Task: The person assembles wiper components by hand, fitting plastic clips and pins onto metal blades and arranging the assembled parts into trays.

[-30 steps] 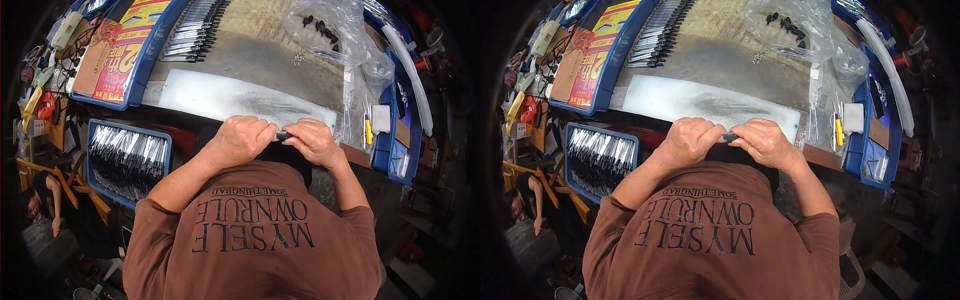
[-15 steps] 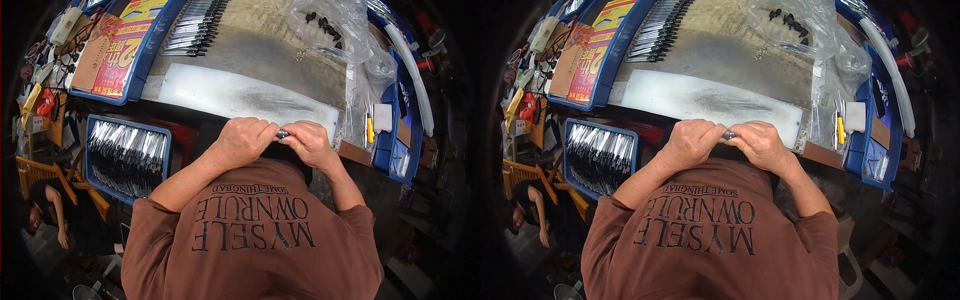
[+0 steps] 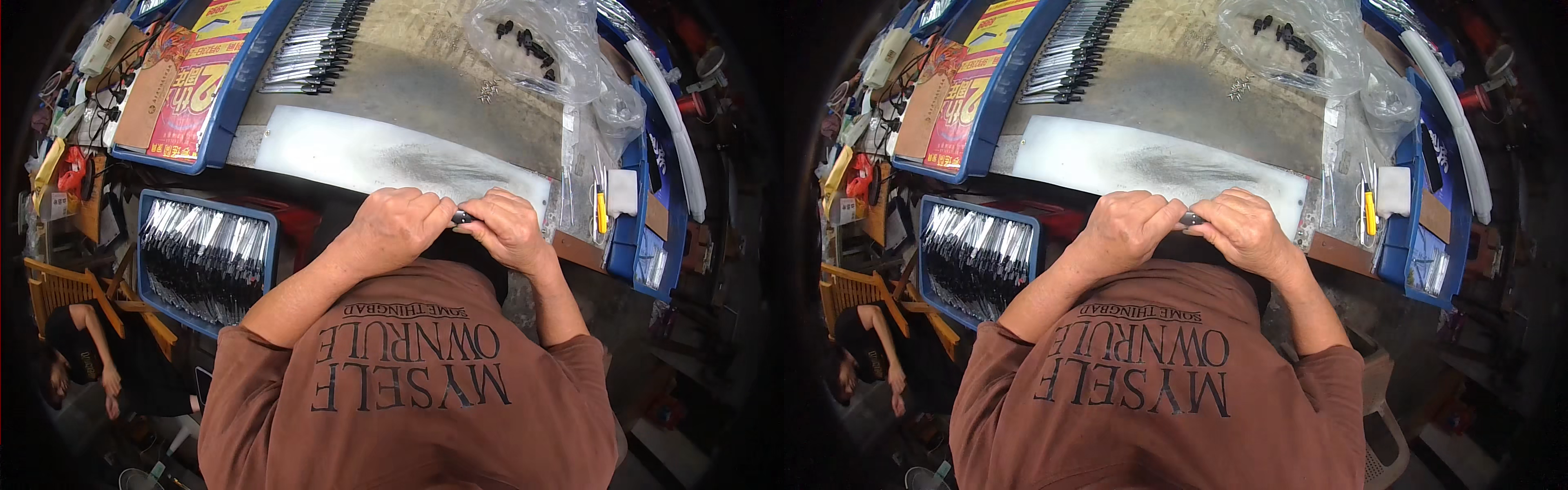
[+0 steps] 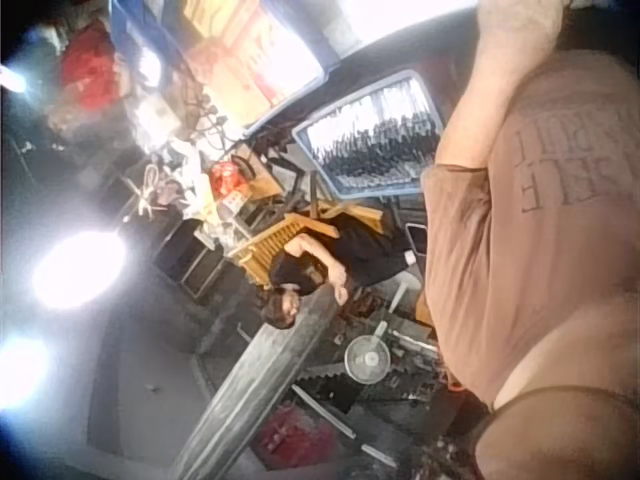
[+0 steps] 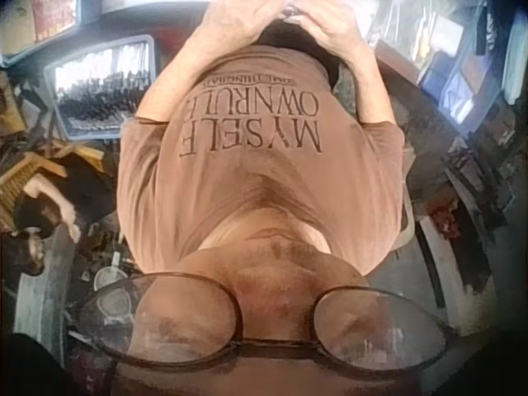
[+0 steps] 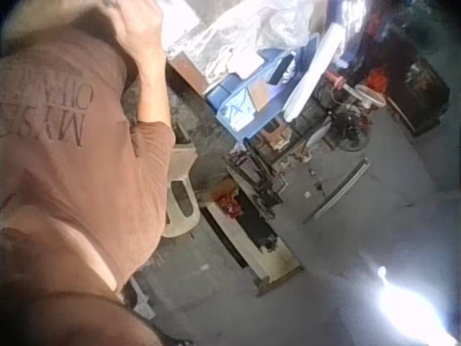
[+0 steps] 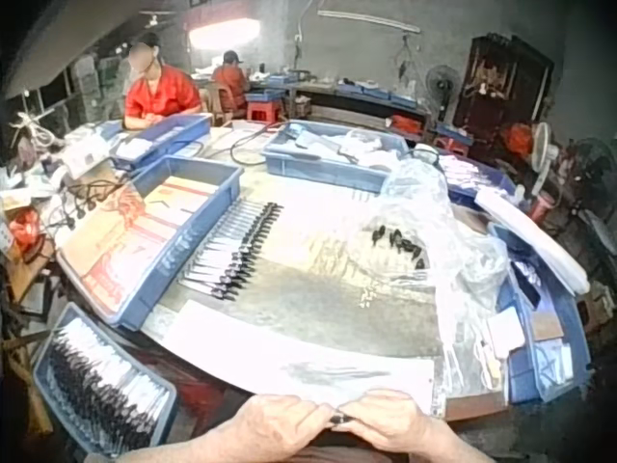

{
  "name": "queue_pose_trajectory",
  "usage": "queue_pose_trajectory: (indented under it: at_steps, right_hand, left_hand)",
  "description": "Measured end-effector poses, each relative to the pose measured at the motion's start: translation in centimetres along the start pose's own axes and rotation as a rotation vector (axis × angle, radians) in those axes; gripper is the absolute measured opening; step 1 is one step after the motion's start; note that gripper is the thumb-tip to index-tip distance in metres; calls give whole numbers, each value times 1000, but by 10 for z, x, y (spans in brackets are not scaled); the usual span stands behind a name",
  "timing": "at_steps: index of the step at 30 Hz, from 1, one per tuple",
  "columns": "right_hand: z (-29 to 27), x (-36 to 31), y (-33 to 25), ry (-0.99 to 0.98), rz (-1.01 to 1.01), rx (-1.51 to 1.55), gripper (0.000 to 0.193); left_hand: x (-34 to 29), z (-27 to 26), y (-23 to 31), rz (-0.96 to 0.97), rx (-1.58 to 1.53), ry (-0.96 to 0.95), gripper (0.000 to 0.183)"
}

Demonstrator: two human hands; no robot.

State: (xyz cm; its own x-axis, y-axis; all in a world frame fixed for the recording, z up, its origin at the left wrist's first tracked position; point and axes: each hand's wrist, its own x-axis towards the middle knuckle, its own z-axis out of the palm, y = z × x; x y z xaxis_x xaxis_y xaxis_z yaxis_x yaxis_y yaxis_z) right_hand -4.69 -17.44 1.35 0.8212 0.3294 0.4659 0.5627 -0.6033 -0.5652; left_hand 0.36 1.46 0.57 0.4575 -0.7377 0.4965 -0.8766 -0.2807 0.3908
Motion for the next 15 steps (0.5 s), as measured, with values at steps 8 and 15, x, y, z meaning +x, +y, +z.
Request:
queue_pose_trajectory:
  at_steps: [8, 15]
  right_hand:
    - [-8, 1, -3, -7, 26, 22, 20]
    - [-1, -4, -1, 93, 21, -22, 19]
  left_hand:
    - [6, -5, -2, 31, -26, -34, 11]
    - [7, 0, 1, -7, -1, 49, 12]
